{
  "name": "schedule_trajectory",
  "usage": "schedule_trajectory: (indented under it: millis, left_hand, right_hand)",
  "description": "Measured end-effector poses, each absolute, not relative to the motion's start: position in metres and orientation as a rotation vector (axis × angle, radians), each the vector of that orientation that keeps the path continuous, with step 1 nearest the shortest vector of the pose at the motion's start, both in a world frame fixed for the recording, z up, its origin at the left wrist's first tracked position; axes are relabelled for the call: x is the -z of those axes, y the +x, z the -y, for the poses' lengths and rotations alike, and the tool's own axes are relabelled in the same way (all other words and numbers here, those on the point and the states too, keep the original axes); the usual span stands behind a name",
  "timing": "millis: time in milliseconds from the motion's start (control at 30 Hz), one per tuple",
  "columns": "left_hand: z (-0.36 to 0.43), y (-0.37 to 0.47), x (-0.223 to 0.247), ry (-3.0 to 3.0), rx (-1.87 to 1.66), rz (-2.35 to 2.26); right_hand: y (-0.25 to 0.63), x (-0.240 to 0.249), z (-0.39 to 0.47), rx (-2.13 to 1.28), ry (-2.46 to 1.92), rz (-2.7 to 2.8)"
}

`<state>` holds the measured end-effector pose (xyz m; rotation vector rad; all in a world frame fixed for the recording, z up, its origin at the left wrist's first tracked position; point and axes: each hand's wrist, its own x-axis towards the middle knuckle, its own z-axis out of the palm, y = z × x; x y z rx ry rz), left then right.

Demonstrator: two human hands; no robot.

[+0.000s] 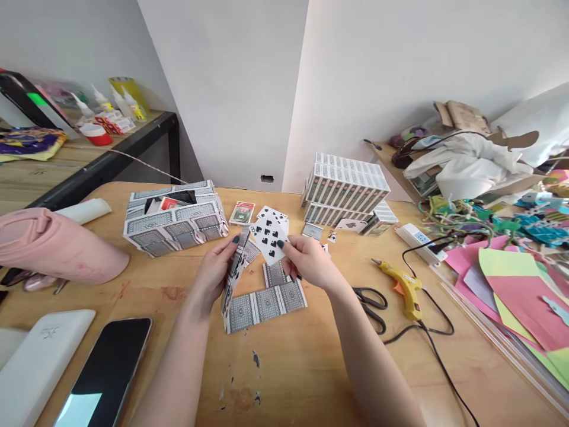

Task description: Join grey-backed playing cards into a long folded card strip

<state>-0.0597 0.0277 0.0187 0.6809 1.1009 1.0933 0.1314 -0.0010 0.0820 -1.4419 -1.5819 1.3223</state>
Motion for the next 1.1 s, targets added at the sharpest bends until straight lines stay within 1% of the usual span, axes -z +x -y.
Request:
schedule_trajectory:
  millis: [133,233,433,633,867,1100]
  left_hand:
    - [-0.028,-0.059,-0.016,0.719,-1.101,-1.098]
    - [-0.029,-0.059,-0.013,0.753,-1.111,-1.114]
    - [-0.031,-0.060,-0.007,0.871,-1.169,-1.250]
    - [-0.030,-0.059,-0.008,1.031,-1.220,-1.359]
    - [-0.030,-0.058,-0.008,1.114,-1.300,-1.364]
    - [-0.027,-0.056,-0.010,1.192,-1.274,-1.385]
  right_hand:
    - [0.136,-0.093,0.007,-1.250,-1.472,1.668]
    - [0.138,-0.094,0.009,-1.283,-1.472,1.675]
    - [0.135,-0.086,0.006,-1.328,-1.522,1.758]
    - [0.132,-0.072,-0.001,-1.369,-1.560,1.524]
    - [0.138,-0.065,-0.009,-1.193,-1.471,1.685]
    - [0.150,-0.063,-0.010,-1.304,-1.411,1.675]
